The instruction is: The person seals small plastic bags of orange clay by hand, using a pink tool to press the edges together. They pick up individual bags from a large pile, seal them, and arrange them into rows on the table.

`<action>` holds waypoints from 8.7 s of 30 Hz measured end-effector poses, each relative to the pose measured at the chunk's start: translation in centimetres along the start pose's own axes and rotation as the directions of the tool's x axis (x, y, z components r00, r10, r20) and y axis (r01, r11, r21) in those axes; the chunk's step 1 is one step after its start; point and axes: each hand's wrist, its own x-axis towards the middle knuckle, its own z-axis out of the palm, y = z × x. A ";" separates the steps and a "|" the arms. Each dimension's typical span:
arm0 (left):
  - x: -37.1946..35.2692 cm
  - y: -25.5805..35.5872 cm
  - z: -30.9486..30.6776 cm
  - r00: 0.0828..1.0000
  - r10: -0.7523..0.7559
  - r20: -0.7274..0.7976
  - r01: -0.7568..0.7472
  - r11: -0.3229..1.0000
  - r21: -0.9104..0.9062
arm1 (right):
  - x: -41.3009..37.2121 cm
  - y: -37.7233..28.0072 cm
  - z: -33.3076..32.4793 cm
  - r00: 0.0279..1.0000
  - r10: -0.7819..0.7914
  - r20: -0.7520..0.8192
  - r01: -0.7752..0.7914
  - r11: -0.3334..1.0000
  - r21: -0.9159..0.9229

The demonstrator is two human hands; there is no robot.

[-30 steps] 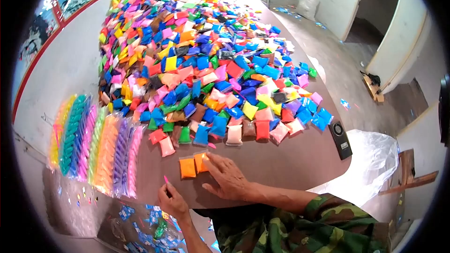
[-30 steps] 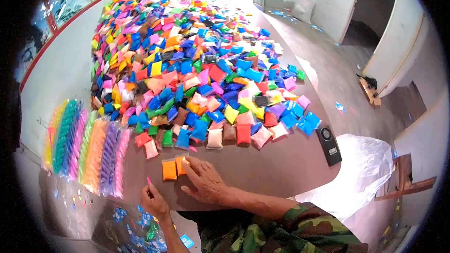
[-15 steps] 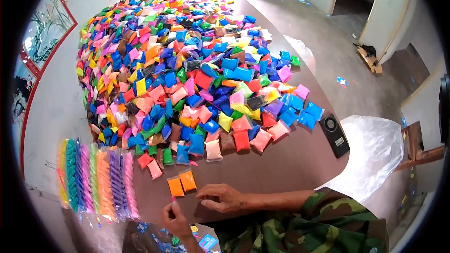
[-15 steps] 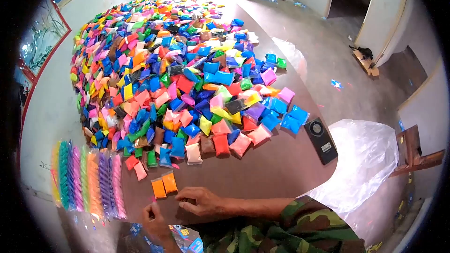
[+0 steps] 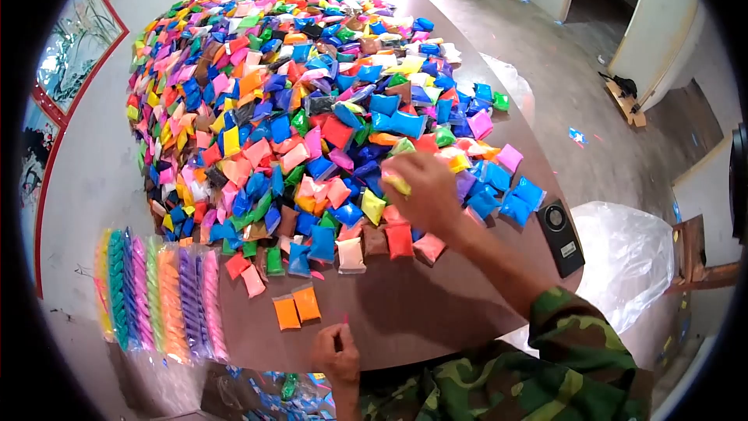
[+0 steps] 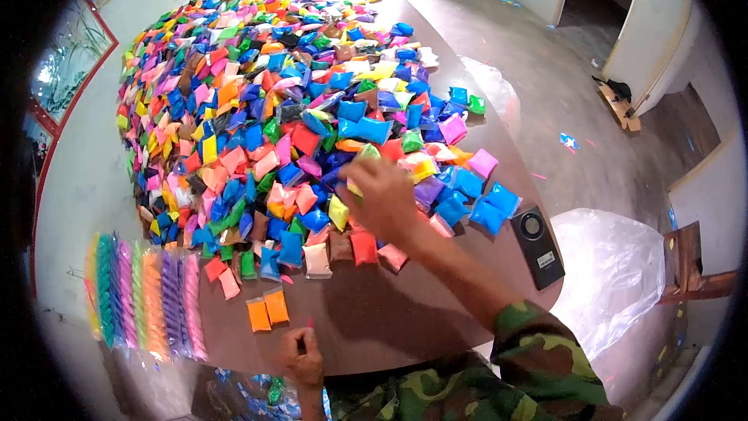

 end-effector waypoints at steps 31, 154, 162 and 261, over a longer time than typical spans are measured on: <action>-3.9 -2.4 -1.0 0.929 -0.297 -0.221 0.223 0.926 -0.304 | -9.1 -12.6 2.6 0.753 -0.156 0.639 -0.033 0.961 0.273; -9.9 4.1 -2.9 0.935 -0.267 0.232 0.353 0.673 -0.650 | -22.4 -18.9 -9.3 0.401 0.236 0.885 -0.915 0.155 0.373; -10.8 2.8 -3.5 0.951 -0.233 0.203 0.309 0.735 -0.604 | -23.0 -20.0 -8.4 0.393 0.253 0.884 -0.910 -0.032 0.414; -16.8 0.6 -5.3 0.972 -0.236 0.015 0.157 0.596 -0.788 | -25.7 -21.8 -8.8 0.400 0.088 0.912 -0.897 0.243 0.370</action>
